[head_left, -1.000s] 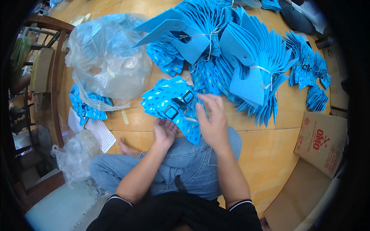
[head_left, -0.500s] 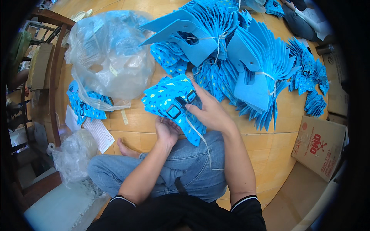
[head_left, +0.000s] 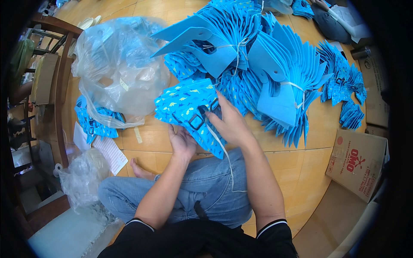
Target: The person sits on the floor and ties bundles of blue patterned fabric with white string. They handle the fabric pieces, wrap the string around them, and secure the bundles. The person also inspects the tied bundles and adjusts the string.
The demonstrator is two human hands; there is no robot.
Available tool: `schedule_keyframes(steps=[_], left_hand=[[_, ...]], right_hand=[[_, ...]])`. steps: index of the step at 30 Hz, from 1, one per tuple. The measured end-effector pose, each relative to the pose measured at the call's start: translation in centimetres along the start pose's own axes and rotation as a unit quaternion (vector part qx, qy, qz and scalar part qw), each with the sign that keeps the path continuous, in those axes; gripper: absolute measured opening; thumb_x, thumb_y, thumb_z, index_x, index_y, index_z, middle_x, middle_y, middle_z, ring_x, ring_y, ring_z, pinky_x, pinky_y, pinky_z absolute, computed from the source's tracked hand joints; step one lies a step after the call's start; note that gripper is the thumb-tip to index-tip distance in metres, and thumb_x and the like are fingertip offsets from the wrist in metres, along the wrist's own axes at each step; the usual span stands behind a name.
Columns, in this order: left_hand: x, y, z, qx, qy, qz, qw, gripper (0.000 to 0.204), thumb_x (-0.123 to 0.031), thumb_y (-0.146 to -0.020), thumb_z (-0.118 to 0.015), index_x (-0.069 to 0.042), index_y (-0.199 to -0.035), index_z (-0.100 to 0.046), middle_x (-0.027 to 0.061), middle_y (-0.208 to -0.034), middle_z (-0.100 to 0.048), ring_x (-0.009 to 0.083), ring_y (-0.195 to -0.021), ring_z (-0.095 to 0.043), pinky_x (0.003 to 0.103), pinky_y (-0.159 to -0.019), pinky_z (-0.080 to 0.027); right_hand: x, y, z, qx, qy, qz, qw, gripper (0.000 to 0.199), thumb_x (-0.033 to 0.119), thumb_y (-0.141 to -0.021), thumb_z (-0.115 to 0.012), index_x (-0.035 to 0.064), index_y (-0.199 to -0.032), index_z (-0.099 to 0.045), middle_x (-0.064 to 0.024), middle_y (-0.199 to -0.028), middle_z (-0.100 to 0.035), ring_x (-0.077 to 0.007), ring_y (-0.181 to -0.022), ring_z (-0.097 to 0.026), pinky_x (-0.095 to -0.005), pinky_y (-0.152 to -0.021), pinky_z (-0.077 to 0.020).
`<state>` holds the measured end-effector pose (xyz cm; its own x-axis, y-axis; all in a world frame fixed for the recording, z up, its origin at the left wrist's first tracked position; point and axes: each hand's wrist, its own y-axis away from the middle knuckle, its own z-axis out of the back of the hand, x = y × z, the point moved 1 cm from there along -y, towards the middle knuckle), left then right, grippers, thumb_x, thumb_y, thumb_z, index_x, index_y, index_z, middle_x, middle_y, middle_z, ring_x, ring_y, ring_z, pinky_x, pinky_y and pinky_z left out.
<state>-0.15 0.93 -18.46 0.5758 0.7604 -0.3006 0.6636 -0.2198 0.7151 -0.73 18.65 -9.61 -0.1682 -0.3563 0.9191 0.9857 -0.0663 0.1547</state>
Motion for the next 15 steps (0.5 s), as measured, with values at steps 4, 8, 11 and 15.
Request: schedule_keyframes(steps=[4, 8, 11, 15], left_hand=[[-0.2, -0.4, -0.3, 0.018, 0.052, 0.021, 0.998, 0.067, -0.062, -0.097, -0.028, -0.012, -0.140, -0.040, 0.0091, -0.138, -0.051, 0.0262, -0.129, -0.045, 0.044, -0.111, -0.032], [-0.5, -0.3, -0.3, 0.084, 0.036, -0.019, 0.996, 0.070, -0.063, -0.097, -0.028, -0.011, -0.143, -0.037, 0.0098, -0.146, -0.044, 0.0275, -0.134, -0.041, 0.045, -0.113, -0.029], [-0.8, 0.1, -0.1, 0.092, -0.012, -0.051, 0.994, 0.073, -0.065, -0.096, -0.028, -0.010, -0.144, -0.036, 0.0097, -0.145, -0.045, 0.0276, -0.133, -0.043, 0.045, -0.112, -0.032], [-1.4, 0.3, -0.2, 0.099, -0.067, -0.083, 0.989, 0.075, -0.066, -0.095, -0.032, -0.008, -0.143, -0.038, 0.0099, -0.143, -0.048, 0.0285, -0.132, -0.044, 0.046, -0.111, -0.033]], right_hand=[[0.2, -0.2, -0.1, -0.033, -0.002, -0.024, 0.999, 0.067, 0.017, -0.085, -0.058, -0.0013, -0.145, -0.033, -0.0299, -0.134, -0.049, -0.0429, -0.125, -0.049, -0.0437, -0.105, -0.0381], [0.1, 0.0, -0.6, -0.036, -0.028, -0.042, 0.998, 0.067, 0.017, -0.085, -0.057, -0.0006, -0.144, -0.032, -0.0304, -0.130, -0.052, -0.0438, -0.121, -0.051, -0.0441, -0.102, -0.0403], [-0.5, 0.0, -1.0, -0.049, -0.061, -0.024, 0.997, 0.067, 0.019, -0.085, -0.056, -0.0009, -0.144, -0.031, -0.0301, -0.126, -0.055, -0.0438, -0.119, -0.054, -0.0436, -0.099, -0.0422], [-1.9, -0.6, -1.6, -0.012, -0.048, -0.078, 0.996, 0.066, 0.026, -0.086, -0.057, 0.0021, -0.143, -0.034, -0.0291, -0.114, -0.060, -0.0396, -0.103, -0.061, -0.0404, -0.091, -0.0460]])
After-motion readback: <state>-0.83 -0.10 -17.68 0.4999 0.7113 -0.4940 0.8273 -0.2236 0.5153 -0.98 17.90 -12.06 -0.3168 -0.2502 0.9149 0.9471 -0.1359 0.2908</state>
